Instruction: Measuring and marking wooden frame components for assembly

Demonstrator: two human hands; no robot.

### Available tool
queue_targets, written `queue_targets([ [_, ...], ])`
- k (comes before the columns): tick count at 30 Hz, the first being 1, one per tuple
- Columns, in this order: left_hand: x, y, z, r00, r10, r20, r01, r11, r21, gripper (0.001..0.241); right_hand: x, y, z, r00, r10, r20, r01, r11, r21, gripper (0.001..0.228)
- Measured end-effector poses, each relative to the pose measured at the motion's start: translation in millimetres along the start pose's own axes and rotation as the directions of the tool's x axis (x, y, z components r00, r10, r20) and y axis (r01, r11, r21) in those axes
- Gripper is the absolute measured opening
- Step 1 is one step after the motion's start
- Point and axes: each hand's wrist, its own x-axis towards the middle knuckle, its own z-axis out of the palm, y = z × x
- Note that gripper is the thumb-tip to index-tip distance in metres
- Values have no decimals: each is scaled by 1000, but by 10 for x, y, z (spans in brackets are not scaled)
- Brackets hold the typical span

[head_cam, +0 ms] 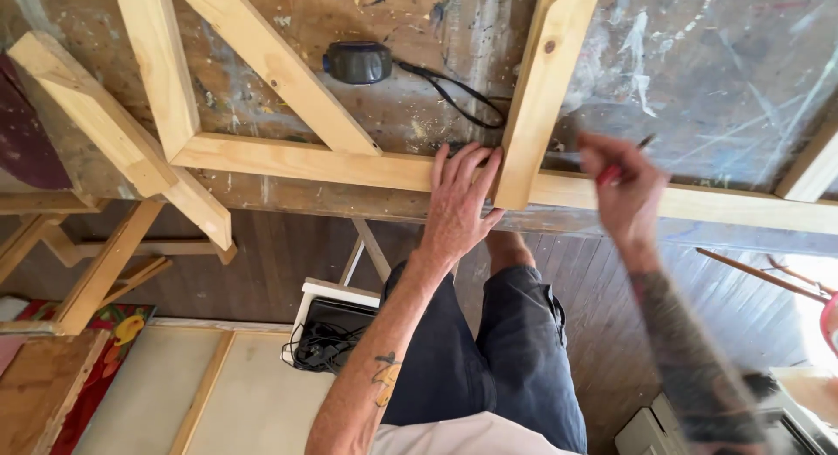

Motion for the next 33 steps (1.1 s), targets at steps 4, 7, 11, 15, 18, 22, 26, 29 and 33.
queue_targets([
  [4, 8, -29, 74, 999, -16, -50, 10, 993, -116, 103, -307, 70, 452, 971, 236, -42, -228, 963, 144, 47],
  [7, -40, 0, 74, 999, 5, -43, -10, 992, -122, 105, -377, 38, 525, 970, 238, -57, -229, 964, 133, 51],
  [11, -11, -14, 15, 999, -8, -34, 2, 987, -163, 103, -343, 77, 603, 969, 235, -79, -223, 966, 133, 48],
  [15, -9, -31, 35, 999, -11, -35, 5, 989, -146, 101, -366, 132, 651, 971, 224, -83, -213, 969, 124, 48],
  [18, -16, -41, 25, 1000, -5, -22, 1, 989, -149, 103, -371, 133, 665, 972, 218, -91, -207, 971, 119, 49],
  [22, -5, -33, 20, 1000, -5, -11, 4, 991, -132, 103, -342, 58, 641, 972, 215, -90, -207, 974, 91, 49],
  [26, -14, -31, 4, 1000, 1, -10, -2, 991, -134, 102, -332, 31, 642, 971, 218, -95, -212, 975, 66, 49],
  [29, -6, -22, 47, 1000, 2, -15, -3, 994, -111, 99, -313, -4, 623, 970, 226, -94, -221, 974, 56, 49],
  [33, 11, -25, 55, 999, 43, -13, -44, 995, -93, 100, -286, -75, 589, 965, 235, -119, -230, 972, 56, 48],
])
